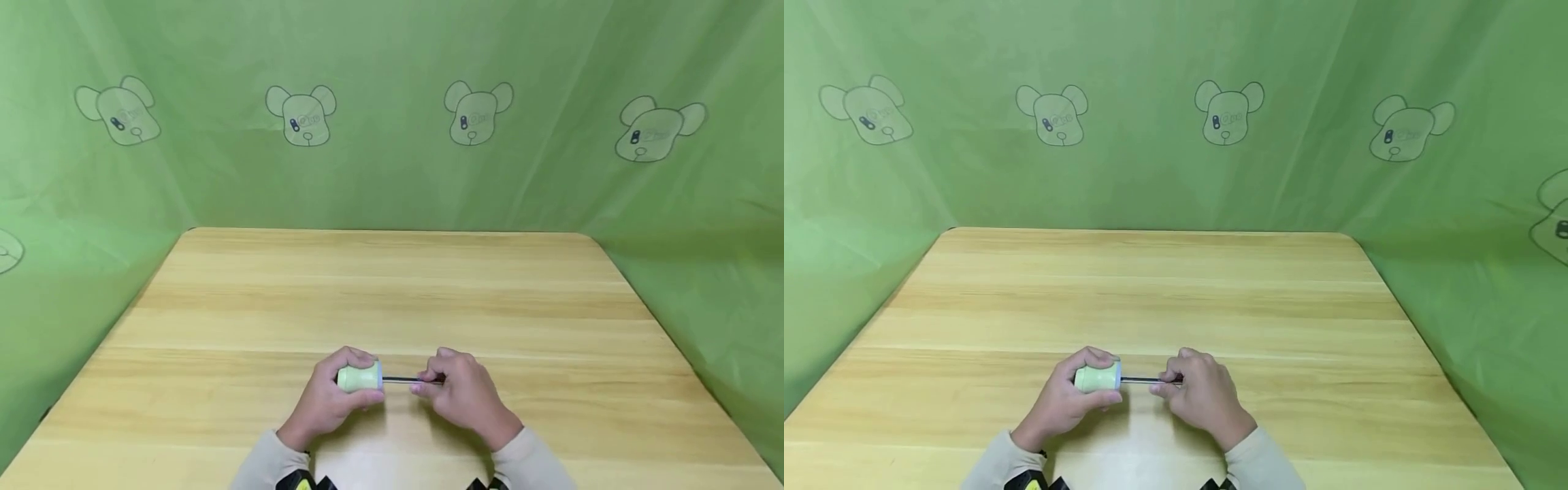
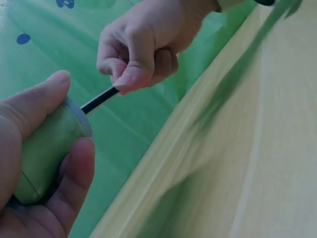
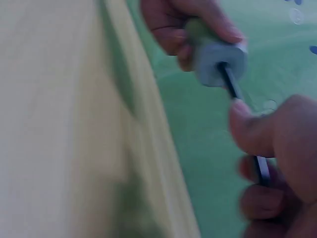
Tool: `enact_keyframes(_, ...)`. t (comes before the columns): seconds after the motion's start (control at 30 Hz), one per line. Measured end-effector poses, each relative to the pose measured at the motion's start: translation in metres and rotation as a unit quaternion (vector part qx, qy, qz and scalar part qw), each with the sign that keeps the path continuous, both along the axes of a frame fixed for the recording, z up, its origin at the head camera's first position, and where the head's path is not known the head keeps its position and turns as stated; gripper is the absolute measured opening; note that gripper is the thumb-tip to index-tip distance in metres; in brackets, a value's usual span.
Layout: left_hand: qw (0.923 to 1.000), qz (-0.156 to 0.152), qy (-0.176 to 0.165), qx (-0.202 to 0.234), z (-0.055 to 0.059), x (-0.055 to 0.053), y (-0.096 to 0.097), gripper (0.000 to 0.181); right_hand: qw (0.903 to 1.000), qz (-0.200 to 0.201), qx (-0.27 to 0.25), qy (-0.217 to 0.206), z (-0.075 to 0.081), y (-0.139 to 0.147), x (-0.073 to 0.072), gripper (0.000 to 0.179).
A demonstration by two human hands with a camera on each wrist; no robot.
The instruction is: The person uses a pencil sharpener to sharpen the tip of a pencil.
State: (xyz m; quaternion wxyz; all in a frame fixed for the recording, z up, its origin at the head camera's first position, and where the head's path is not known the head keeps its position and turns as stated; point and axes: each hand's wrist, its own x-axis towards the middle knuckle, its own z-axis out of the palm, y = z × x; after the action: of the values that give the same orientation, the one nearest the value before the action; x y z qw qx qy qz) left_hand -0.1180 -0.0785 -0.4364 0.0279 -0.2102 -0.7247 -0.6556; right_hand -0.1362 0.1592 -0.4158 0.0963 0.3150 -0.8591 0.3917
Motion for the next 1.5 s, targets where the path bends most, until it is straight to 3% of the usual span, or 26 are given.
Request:
enact_keyframes(0.1, 0.9986, 0.001, 0.044, -0.030, -0.001, -0.001, 0.001, 0.035, 0.9902, 0.029, -0.002, -0.137, 0.006, 0.004, -0.001, 0.024)
enact_keyframes(0.17, 0.9985, 0.003, 0.041, -0.037, 0.000, 0.000, 0.002, 0.036, 0.9891, 0.019, 0.013, -0.145, 0.006, 0.005, -0.002, 0.022)
enact_keyframes(0.23, 0.9993, 0.008, 0.021, -0.031, 0.001, 0.000, 0.002, 0.035, 0.9963, -0.017, 0.045, -0.071, 0.004, 0.003, -0.002, 0.016)
enact_keyframes(0.3, 0.9996, 0.017, -0.017, -0.017, 0.003, 0.000, 0.002, 0.036, 0.9958, -0.064, 0.063, 0.018, 0.000, -0.001, -0.001, 0.013)
enact_keyframes(0.4, 0.9974, 0.031, -0.064, 0.005, 0.007, 0.001, 0.002, 0.037, 0.9819, -0.109, 0.062, 0.142, -0.004, -0.006, 0.001, 0.024)
enact_keyframes(0.53, 0.9931, 0.041, -0.106, 0.031, 0.011, 0.002, 0.002, 0.039, 0.9602, -0.119, 0.037, 0.250, -0.007, -0.011, 0.002, 0.034)
enact_keyframes(0.67, 0.9906, 0.031, -0.127, 0.040, 0.012, 0.001, 0.004, 0.040, 0.9340, -0.126, 0.011, 0.334, -0.008, -0.012, 0.000, 0.029)
enact_keyframes(0.73, 0.9894, 0.025, -0.137, 0.043, 0.011, 0.001, 0.004, 0.041, 0.9281, -0.115, -0.004, 0.354, -0.010, -0.011, -0.002, 0.026)
enact_keyframes(0.8, 0.9886, 0.021, -0.142, 0.044, 0.010, 0.000, 0.004, 0.041, 0.9297, -0.093, -0.012, 0.356, -0.011, -0.009, -0.003, 0.026)
enact_keyframes(0.9, 0.9887, 0.015, -0.143, 0.041, 0.009, 0.000, 0.003, 0.039, 0.9406, -0.072, -0.010, 0.331, -0.011, -0.007, -0.002, 0.028)
enact_keyframes(0.97, 0.9899, 0.011, -0.137, 0.037, 0.009, 0.000, 0.003, 0.038, 0.9546, -0.069, -0.001, 0.290, -0.009, -0.007, 0.000, 0.030)
enact_keyframes(1.07, 0.9940, 0.004, -0.107, 0.023, 0.008, 0.002, 0.002, 0.036, 0.9836, -0.064, 0.005, 0.169, -0.003, -0.006, 0.004, 0.030)
enact_keyframes(1.13, 0.9976, -0.004, -0.068, 0.015, 0.006, 0.003, 0.002, 0.034, 0.9969, -0.049, 0.002, 0.061, 0.002, -0.004, 0.005, 0.028)
enact_keyframes(1.2, 0.9999, -0.009, -0.012, -0.004, 0.003, 0.003, 0.002, 0.033, 0.9982, -0.019, -0.013, -0.055, 0.007, -0.001, 0.005, 0.026)
enact_keyframes(1.27, 0.9983, -0.014, 0.051, -0.024, -0.001, 0.003, 0.002, 0.033, 0.9892, 0.012, -0.024, -0.144, 0.010, 0.004, 0.003, 0.025)
enact_keyframes(1.33, 0.9944, -0.013, 0.098, -0.038, -0.003, 0.003, 0.003, 0.033, 0.9784, 0.031, -0.028, -0.202, 0.012, 0.007, 0.002, 0.022)
enact_keyframes(1.4, 0.9931, -0.007, 0.108, -0.045, -0.003, 0.003, 0.004, 0.032, 0.9804, 0.018, -0.015, -0.196, 0.011, 0.007, 0.002, 0.021)
enact_keyframes(1.5, 0.9979, 0.010, 0.058, -0.028, 0.000, 0.003, 0.005, 0.033, 0.9954, -0.050, 0.031, -0.076, 0.007, 0.003, 0.002, 0.017)
